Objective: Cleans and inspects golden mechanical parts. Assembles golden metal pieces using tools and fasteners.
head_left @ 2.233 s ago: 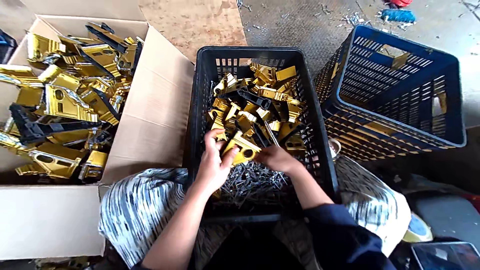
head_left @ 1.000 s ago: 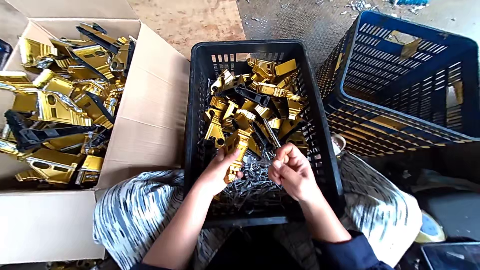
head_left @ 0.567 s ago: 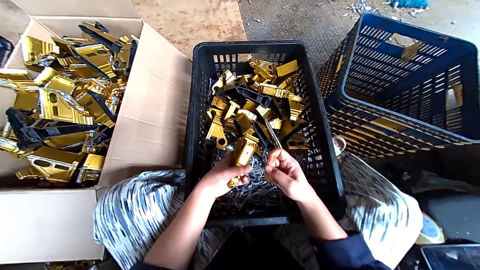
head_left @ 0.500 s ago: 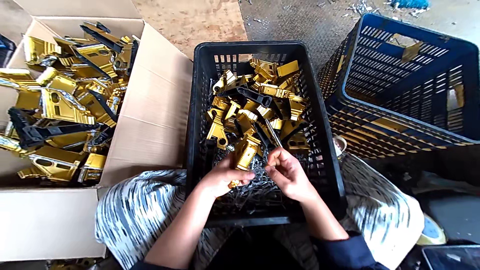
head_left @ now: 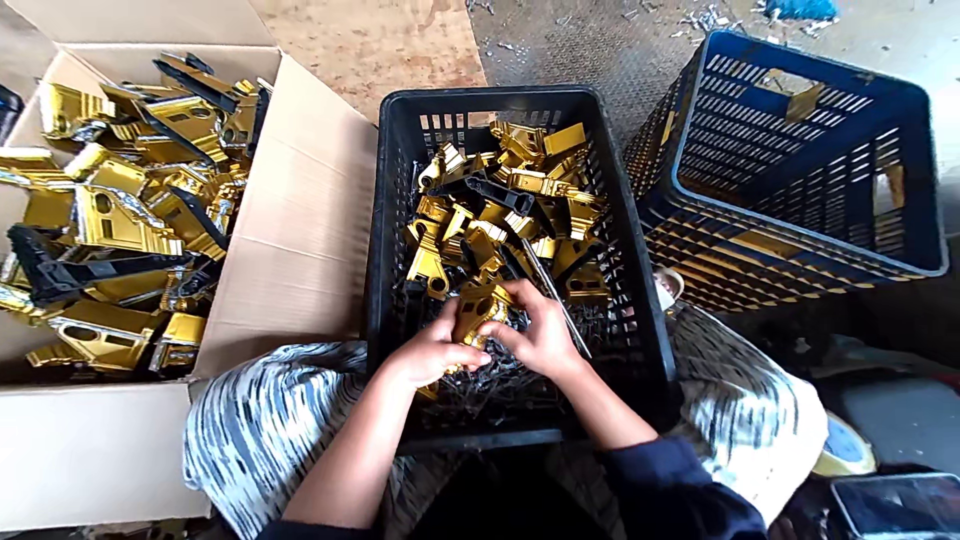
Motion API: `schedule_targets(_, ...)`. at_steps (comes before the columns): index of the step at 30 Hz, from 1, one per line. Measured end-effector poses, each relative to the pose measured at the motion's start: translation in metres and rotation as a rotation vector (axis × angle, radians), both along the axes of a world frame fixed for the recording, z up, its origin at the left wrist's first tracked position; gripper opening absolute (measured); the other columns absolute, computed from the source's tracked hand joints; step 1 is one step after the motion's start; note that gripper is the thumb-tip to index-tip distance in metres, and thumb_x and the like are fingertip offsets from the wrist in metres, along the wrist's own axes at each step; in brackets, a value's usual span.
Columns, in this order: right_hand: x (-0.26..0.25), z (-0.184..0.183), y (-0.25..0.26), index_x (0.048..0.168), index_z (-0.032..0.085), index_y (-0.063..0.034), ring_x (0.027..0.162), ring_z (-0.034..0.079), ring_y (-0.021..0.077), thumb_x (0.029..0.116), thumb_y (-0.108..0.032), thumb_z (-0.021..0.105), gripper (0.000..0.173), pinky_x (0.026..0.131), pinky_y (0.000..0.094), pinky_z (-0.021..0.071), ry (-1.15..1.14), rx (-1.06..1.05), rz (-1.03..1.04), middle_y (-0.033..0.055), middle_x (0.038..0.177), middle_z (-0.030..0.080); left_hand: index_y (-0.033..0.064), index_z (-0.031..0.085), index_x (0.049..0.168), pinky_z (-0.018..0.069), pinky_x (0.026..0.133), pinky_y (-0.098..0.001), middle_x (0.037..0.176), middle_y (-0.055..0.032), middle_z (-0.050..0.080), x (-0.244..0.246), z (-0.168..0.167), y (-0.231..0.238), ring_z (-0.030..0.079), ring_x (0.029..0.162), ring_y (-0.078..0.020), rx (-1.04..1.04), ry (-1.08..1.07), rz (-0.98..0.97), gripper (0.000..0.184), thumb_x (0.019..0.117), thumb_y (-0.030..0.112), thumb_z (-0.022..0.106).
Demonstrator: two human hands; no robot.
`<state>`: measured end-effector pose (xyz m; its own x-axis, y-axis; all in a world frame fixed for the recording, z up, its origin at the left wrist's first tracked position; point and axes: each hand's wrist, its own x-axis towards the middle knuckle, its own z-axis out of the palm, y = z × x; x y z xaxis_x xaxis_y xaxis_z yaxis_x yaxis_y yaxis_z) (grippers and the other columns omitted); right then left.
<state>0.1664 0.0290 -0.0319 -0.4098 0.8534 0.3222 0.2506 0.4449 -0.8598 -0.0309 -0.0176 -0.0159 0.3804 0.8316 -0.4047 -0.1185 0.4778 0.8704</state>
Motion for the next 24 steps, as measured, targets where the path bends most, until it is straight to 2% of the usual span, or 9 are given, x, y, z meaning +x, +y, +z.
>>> schedule_targets(4,-0.003,0.011,0.026,0.134,0.061,-0.0052,0.102,0.07,0.0182,0.0909,-0.03,0.078,0.052,0.089,0.0413,0.0593,-0.127,-0.246,0.131,0.0103,0.118,0.071,0.0143,0.022,0.154,0.0585,0.071,-0.0296,0.105,-0.0102,0.064,0.002,0.006,0.002,0.066,0.078,-0.0154,0.048,0.038,0.321,0.087,0.085,-0.003,0.071)
schedule_targets(6,-0.01,-0.004,0.036,0.125,0.072,-0.012,0.101,0.07,0.0243,0.0941,-0.025,0.076,0.034,0.089,0.0499,0.058,-0.379,-0.267,0.198,0.0101,0.117,0.073,0.0152,0.027,0.153,0.0594,0.071,-0.0351,0.111,-0.013,0.063,-0.002,0.006,0.008,0.066,0.079,-0.0197,0.047,0.052,0.608,0.083,0.088,-0.001,0.074)
schedule_targets(8,-0.025,-0.025,0.034,0.124,0.075,-0.0236,0.118,0.064,0.034,0.0931,-0.018,0.073,0.031,0.094,0.0607,0.0543,-0.783,-0.167,0.289,0.0114,0.129,0.067,0.0186,0.028,0.152,0.0592,0.068,-0.0357,0.112,-0.0112,0.061,-0.01,0.006,0.016,0.066,0.081,-0.0199,0.064,0.041,0.8,0.074,0.0939,0.014,0.074)
schedule_targets(10,-0.039,-0.037,0.023,0.119,0.076,-0.0178,0.128,0.055,0.0409,0.0951,-0.015,0.068,0.025,0.097,0.063,0.0501,-0.97,-0.043,0.382,0.0159,0.137,0.061,0.0231,0.03,0.151,0.0593,0.067,-0.0351,0.112,-0.0092,0.063,-0.014,0.009,0.02,0.067,0.083,-0.0193,0.052,0.006,0.893,0.059,0.1031,0.039,0.059)
schedule_targets(12,-0.041,-0.026,0.017,0.11,0.077,-0.0092,0.129,0.056,0.0379,0.1004,-0.021,0.062,0.021,0.102,0.0603,0.0461,-0.944,-0.006,0.377,0.0139,0.131,0.065,0.0257,0.03,0.155,0.0587,0.081,-0.0417,0.127,-0.0093,0.06,-0.017,0.013,0.021,0.066,0.101,-0.0224,0.043,-0.019,0.916,0.056,0.1067,0.049,0.045)
schedule_targets(15,-0.018,0.002,0.013,0.104,0.077,-0.0056,0.111,0.067,0.0323,0.0983,-0.024,0.066,0.022,0.099,0.0574,0.0497,-0.697,-0.065,0.272,0.0121,0.106,0.075,0.0181,0.042,0.149,0.0541,0.098,-0.0476,0.134,-0.0093,0.059,-0.018,0.012,0.017,0.062,0.119,-0.0225,0.116,-0.023,0.947,0.043,0.1105,0.037,0.041)
schedule_targets(17,0.003,0.013,0.012,0.11,0.075,-0.0037,0.102,0.071,0.0311,0.0985,-0.022,0.065,0.023,0.095,0.0553,0.0539,-0.68,-0.19,0.286,0.0143,0.103,0.075,0.0125,0.05,0.14,0.0542,0.099,-0.0433,0.129,-0.007,0.063,-0.018,0.011,0.014,0.063,0.117,-0.0177,0.193,0.066,0.922,0.035,0.1103,0.031,0.044)
schedule_targets(20,0.028,0.026,0.012,0.113,0.076,-0.0024,0.106,0.07,0.0352,0.0991,-0.011,0.062,0.022,0.097,0.055,0.0533,-0.756,-0.2,0.201,0.0189,0.108,0.073,0.008,0.061,0.128,0.0533,0.095,-0.035,0.117,-0.0038,0.067,-0.013,0.01,0.013,0.064,0.108,-0.0111,0.306,0.274,0.802,0.027,0.1084,0.023,0.05)
schedule_targets(24,0.04,0.04,0.011,0.103,0.079,-0.0078,0.075,0.07,0.0105,0.0934,-0.007,0.069,0.014,0.07,0.0304,0.062,-0.272,0.056,-0.04,0.0039,0.094,0.074,0.0086,0.067,0.119,0.0572,0.076,-0.0294,0.098,-0.0024,0.07,0.002,0.008,0.01,0.067,0.084,-0.0083,0.375,0.449,0.639,0.021,0.106,0.021,0.056)
